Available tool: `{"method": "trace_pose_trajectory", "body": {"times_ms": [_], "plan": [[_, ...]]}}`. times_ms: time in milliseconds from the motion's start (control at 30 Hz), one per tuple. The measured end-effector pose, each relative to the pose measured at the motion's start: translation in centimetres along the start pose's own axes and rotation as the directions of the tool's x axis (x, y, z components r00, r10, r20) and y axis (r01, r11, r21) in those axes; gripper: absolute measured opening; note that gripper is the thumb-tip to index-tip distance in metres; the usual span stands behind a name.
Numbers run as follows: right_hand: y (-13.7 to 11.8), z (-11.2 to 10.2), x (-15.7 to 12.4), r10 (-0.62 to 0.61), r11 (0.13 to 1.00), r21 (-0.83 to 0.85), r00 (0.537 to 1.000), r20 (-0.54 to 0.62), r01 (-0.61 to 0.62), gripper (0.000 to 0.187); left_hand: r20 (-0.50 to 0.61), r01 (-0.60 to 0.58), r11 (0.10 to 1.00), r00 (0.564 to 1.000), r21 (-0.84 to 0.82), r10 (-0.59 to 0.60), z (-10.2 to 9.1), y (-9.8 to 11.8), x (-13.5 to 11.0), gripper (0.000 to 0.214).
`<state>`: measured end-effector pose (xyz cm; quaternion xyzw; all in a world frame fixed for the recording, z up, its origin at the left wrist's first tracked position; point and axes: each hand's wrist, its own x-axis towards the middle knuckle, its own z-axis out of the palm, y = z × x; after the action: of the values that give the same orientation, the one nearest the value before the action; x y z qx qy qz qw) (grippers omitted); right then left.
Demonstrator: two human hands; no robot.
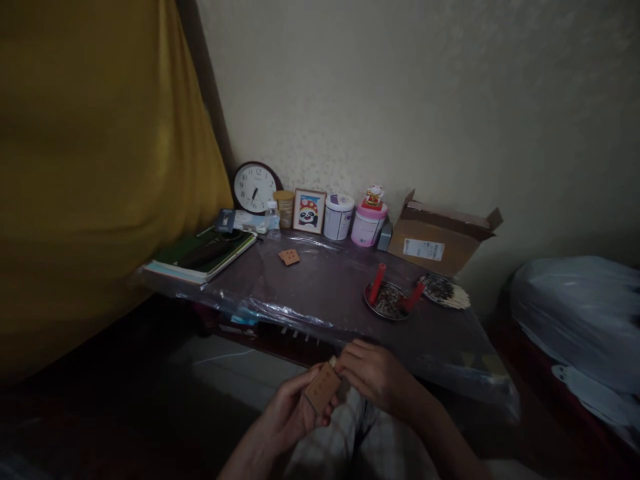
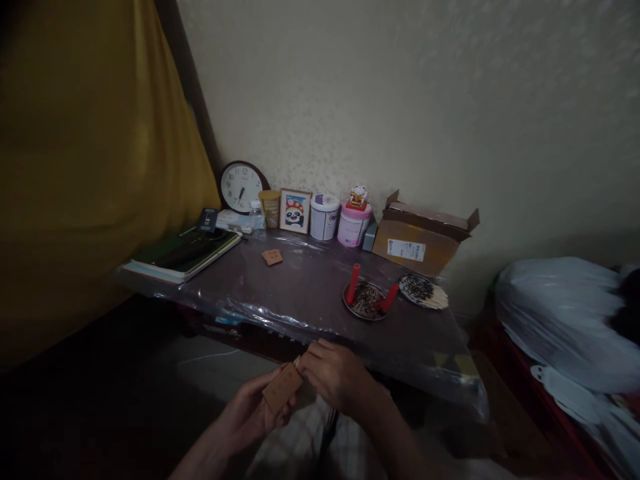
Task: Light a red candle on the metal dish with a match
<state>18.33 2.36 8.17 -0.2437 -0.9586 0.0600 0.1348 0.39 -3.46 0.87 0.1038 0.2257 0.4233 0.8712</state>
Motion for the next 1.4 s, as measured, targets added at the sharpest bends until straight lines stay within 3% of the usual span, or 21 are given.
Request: {"method": "trace_pose_trajectory", "body": {"times_ms": [267,367,533,733,833,1000,1167,1300,1367,1400], "plan": [[0.4,0.8,-0.4,0.004,0.992,-0.124,1.000,0.028,0.000,0.019,0.019,-0.027,0.999,0.999,0.019,0.027,0.2,0.2,-0.1,0.030],[0.4,1.0,-0.5,0.012,0.998,-0.068,1.000,-0.006,-0.012,0.019,0.015,-0.028,0.999,1.000,0.022,0.027,0.3,0.2,-0.2,0.030],[0.5,0.9,-0.6,0.046,0.999,0.016,0.998,0.032,-0.047,0.020,0.017,-0.011,1.000,1.000,0.021,0.011,-0.1,0.2,0.2,0.033],[0.9,0.5,-0.8,0.134,0.955,0.267,0.991,-0.003,-0.128,0.020,0.044,-0.021,1.000,0.999,0.000,0.021,-0.6,0.1,0.5,0.033],[0.9,0.9,-1.0,0.310,0.833,0.487,0.950,-0.020,-0.262,0.015,0.055,-0.023,1.000,0.998,-0.006,0.023,-0.5,0.1,0.4,0.035],[0.7,2.8,-1.2,0.592,0.461,0.796,0.804,0.054,-0.393,0.017,0.050,-0.063,0.998,0.997,-0.011,0.063,0.0,0.1,0.4,0.036],[0.4,4.1,-0.9,0.670,0.148,0.927,0.725,0.162,-0.344,0.023,0.068,-0.095,0.995,0.993,0.038,0.093,0.3,0.0,0.3,0.036],[0.7,4.2,-0.8,0.720,-0.116,0.967,0.652,0.239,-0.226,0.026,0.047,-0.105,0.993,0.994,0.051,0.103,0.6,0.1,-0.1,0.036],[0.9,4.0,-0.9,0.744,-0.149,0.973,0.629,0.227,-0.175,0.027,0.043,-0.108,0.994,0.993,0.034,0.107,0.7,0.1,-0.2,0.036],[0.9,3.8,-1.0,0.760,-0.124,0.979,0.619,0.199,-0.162,0.027,0.043,-0.107,0.994,0.993,0.029,0.106,0.8,0.1,-0.2,0.036]]}}
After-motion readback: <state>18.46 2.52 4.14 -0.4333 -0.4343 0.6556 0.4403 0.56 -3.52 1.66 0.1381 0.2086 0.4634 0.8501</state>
